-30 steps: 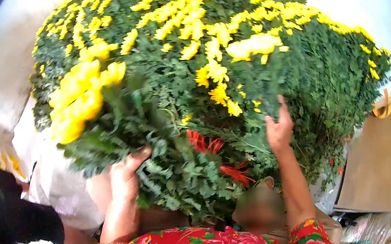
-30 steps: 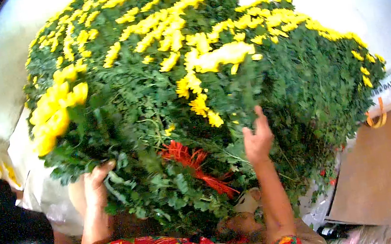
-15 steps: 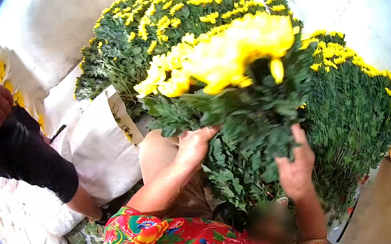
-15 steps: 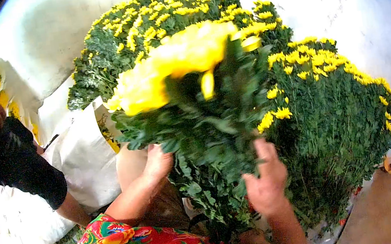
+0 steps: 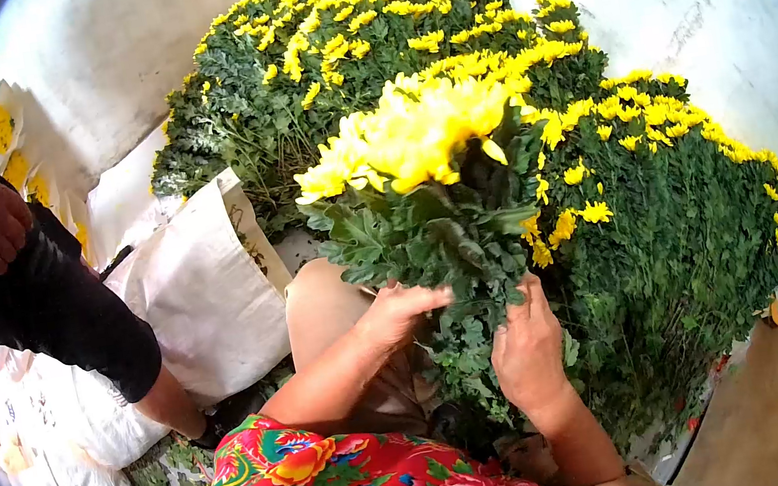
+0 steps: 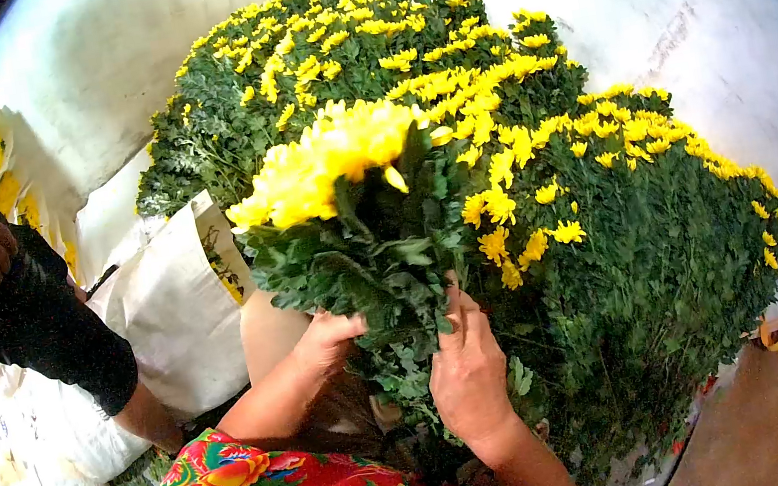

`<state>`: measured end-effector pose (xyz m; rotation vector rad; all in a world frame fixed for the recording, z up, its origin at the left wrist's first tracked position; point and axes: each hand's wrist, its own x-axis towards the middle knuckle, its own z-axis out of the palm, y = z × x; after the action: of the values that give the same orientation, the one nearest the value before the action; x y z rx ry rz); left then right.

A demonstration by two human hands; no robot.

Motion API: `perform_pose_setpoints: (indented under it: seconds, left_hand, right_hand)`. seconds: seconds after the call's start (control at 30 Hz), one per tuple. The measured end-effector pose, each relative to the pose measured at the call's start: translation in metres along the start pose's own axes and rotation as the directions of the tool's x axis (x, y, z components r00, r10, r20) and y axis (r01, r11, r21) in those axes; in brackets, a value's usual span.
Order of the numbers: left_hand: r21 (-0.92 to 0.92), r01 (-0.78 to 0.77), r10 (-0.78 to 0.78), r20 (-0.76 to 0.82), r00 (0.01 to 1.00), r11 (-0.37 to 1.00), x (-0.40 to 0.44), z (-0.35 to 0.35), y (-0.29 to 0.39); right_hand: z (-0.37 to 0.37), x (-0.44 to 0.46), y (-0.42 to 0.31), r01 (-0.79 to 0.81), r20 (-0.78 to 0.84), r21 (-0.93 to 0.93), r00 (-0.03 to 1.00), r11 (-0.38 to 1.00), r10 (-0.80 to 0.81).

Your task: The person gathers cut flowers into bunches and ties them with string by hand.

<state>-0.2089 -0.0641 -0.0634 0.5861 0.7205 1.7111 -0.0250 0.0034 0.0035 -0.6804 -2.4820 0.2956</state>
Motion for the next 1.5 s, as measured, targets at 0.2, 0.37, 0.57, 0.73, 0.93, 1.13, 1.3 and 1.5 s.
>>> perform_pose_setpoints:
  seconds: [0.2,0.37,0.57,0.73,0.93,1.13,1.3,1.5]
  left_hand:
    - [0.548,-0.077,0.152,-0.091,0.984,0.833,-0.009,0.039,0.018]
    - [0.584,0.020,0.272,-0.408,0.871,0.812,-0.029,0.034,0.029]
    - [0.590,0.025,0.302,-0.449,0.841,0.807,-0.055,-0.054,0.019]
    - [0.383,0.105,0.059,-0.393,0.918,0.918,-0.074,-0.095,-0.016]
    - [0.103,-0.083,0.100,-0.171,0.980,0.991,-0.078,-0.157,-0.021]
    - [-0.096,-0.385,0.388,0.023,0.921,0.918,-0.035,-0.121,0.047]
    - [-0.099,-0.398,0.366,-0.247,0.898,0.912,-0.018,-0.039,0.048]
    - [0.211,-0.327,0.389,-0.463,0.797,0.921,-0.003,-0.011,0.058]
  right_hand:
    - [0.022,-0.006,-0.029,0.073,0.088,-0.199,0.994,0.977,-0.056]
    - [0.007,-0.012,-0.029,0.230,0.076,-0.122,0.972,0.965,-0.222]
    - [-0.010,-0.055,0.103,-0.478,0.010,0.115,0.877,0.871,0.480]
    - [0.103,-0.120,0.173,-0.797,0.872,0.120,0.370,0.592,0.321]
    - [0.091,-0.116,0.177,-0.815,0.744,0.341,0.539,0.468,0.395]
    - [-0.018,-0.096,0.219,-0.674,0.449,0.478,0.739,0.563,0.503]
    - [-0.071,-0.089,0.223,-0.610,0.283,0.628,0.758,0.484,0.588]
    - [-0.067,-0.084,0.234,-0.336,-0.235,0.556,0.814,0.760,0.531]
